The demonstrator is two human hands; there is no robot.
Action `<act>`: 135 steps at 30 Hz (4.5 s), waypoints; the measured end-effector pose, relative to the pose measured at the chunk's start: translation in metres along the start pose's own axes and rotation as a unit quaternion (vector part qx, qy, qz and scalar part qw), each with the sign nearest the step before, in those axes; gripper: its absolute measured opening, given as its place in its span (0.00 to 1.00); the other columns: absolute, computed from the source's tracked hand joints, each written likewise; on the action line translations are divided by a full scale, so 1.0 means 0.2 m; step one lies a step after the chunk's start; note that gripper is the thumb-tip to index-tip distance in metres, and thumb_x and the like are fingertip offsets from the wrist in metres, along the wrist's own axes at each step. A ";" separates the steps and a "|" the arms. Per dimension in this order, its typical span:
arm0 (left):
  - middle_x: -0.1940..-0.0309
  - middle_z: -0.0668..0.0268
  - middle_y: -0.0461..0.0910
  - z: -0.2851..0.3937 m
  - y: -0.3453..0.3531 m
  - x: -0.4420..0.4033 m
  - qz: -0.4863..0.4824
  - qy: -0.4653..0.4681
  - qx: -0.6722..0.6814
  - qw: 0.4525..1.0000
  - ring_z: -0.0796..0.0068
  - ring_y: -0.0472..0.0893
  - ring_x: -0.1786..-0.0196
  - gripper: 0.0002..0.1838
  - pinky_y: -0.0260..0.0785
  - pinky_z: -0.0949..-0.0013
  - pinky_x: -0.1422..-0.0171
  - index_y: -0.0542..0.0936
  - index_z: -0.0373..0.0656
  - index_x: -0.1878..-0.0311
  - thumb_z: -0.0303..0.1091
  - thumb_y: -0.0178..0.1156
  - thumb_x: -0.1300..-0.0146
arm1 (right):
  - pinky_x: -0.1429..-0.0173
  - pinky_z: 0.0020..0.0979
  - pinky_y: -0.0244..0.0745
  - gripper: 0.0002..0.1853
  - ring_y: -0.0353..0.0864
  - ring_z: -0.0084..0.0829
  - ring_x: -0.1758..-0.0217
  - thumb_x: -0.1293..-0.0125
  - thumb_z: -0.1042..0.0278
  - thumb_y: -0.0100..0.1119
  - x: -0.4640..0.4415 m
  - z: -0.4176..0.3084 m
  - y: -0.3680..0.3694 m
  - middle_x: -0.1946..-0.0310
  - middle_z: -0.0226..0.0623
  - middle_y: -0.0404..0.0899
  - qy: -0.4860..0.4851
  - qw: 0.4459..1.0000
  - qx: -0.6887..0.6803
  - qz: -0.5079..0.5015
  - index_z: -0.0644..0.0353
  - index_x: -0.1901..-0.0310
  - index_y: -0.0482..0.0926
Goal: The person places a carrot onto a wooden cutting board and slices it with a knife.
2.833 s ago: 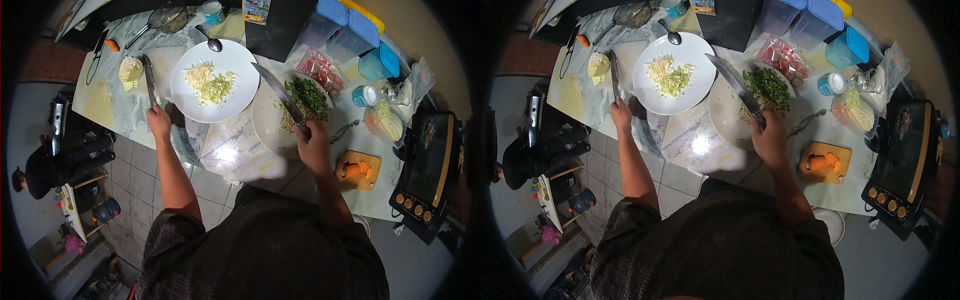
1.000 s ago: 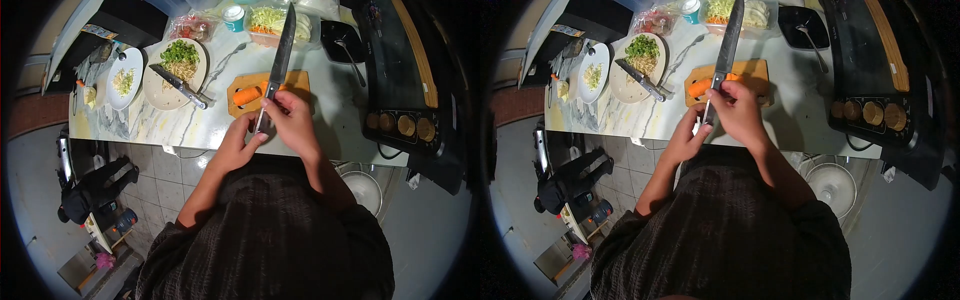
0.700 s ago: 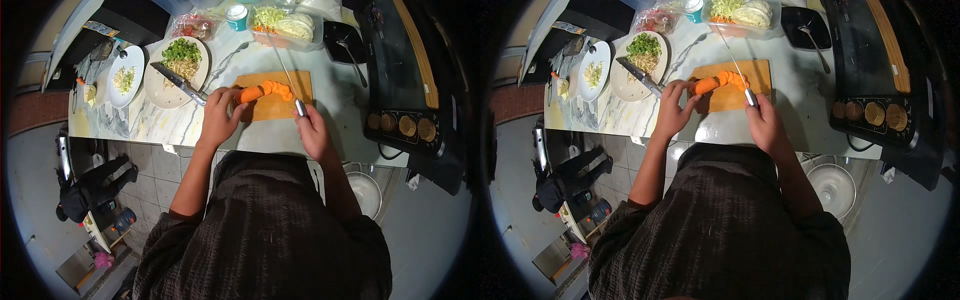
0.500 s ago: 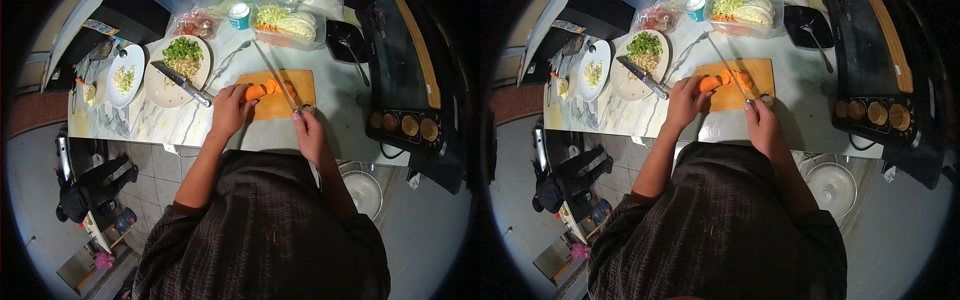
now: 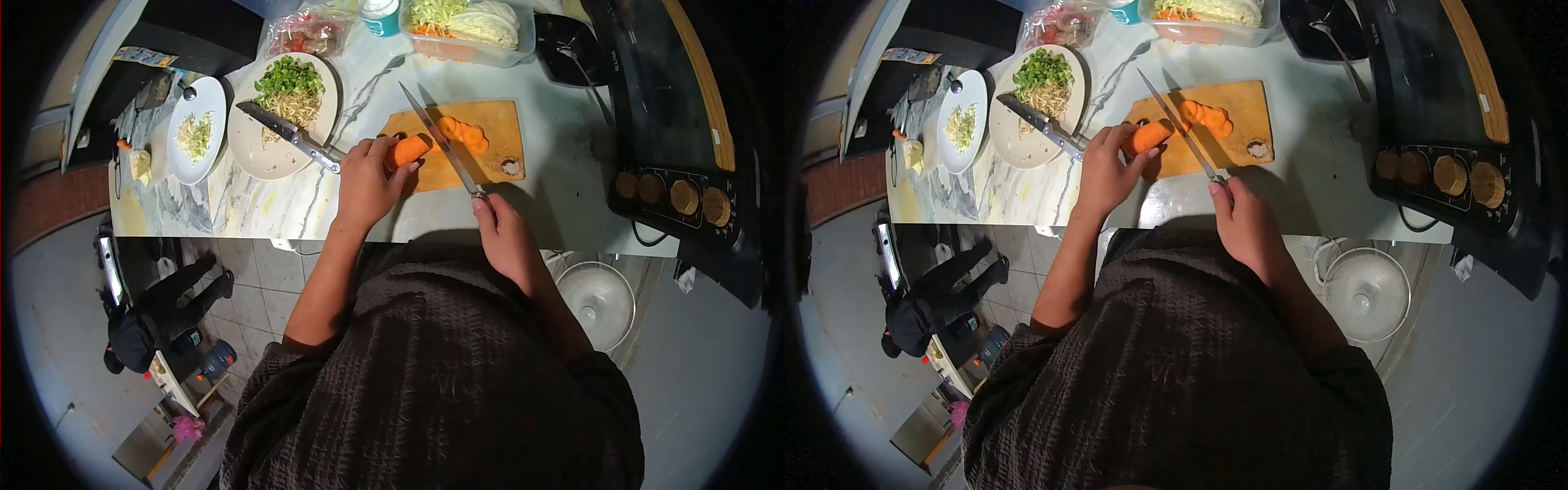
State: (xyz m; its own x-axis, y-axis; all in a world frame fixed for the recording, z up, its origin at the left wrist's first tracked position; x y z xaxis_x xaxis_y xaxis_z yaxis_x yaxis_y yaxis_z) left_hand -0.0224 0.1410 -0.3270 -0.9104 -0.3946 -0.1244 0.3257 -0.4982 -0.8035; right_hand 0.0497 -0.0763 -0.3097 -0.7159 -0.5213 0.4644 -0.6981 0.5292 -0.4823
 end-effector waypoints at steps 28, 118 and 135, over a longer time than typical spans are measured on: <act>0.60 0.54 0.78 0.01 0.06 0.05 0.012 -0.041 0.063 0.997 0.53 0.77 0.57 0.22 0.70 0.56 0.49 0.78 0.36 0.45 0.34 0.69 0.41 | 0.66 0.54 0.74 0.13 0.81 0.58 0.70 0.27 0.60 0.50 0.04 0.09 0.10 0.76 0.55 0.80 -0.087 0.982 0.143 0.084 0.63 0.62 0.72; 0.54 0.54 0.73 0.02 0.24 -0.04 0.022 -0.101 0.079 0.992 0.53 0.70 0.47 0.15 0.58 0.55 0.42 0.73 0.38 0.51 0.40 0.58 0.33 | 0.57 0.50 0.78 0.19 0.82 0.59 0.61 0.25 0.57 0.49 -0.21 -0.05 0.18 0.69 0.61 0.81 0.015 0.987 0.161 0.001 0.71 0.59 0.69; 0.52 0.55 0.73 0.02 0.20 -0.07 -0.019 -0.144 0.072 0.987 0.54 0.69 0.45 0.17 0.56 0.56 0.39 0.74 0.39 0.49 0.43 0.57 0.32 | 0.59 0.54 0.76 0.19 0.82 0.61 0.65 0.26 0.55 0.49 -0.15 0.06 0.13 0.73 0.60 0.80 0.008 0.983 0.183 0.023 0.68 0.58 0.69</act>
State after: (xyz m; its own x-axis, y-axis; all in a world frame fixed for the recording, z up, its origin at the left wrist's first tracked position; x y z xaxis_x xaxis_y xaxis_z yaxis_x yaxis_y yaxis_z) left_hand 0.0055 0.1237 -0.3558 -0.8193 -0.5660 0.0918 0.3443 -0.6136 -0.7106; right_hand 0.0529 -0.0546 -0.3459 -0.7487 -0.4903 0.4462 -0.6183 0.2735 -0.7368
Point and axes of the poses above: each hand's wrist, its own x-axis away from the middle knuckle, its own y-axis out of the palm, z = x × y, the point moved 2 cm from there along -x, towards the middle knuckle
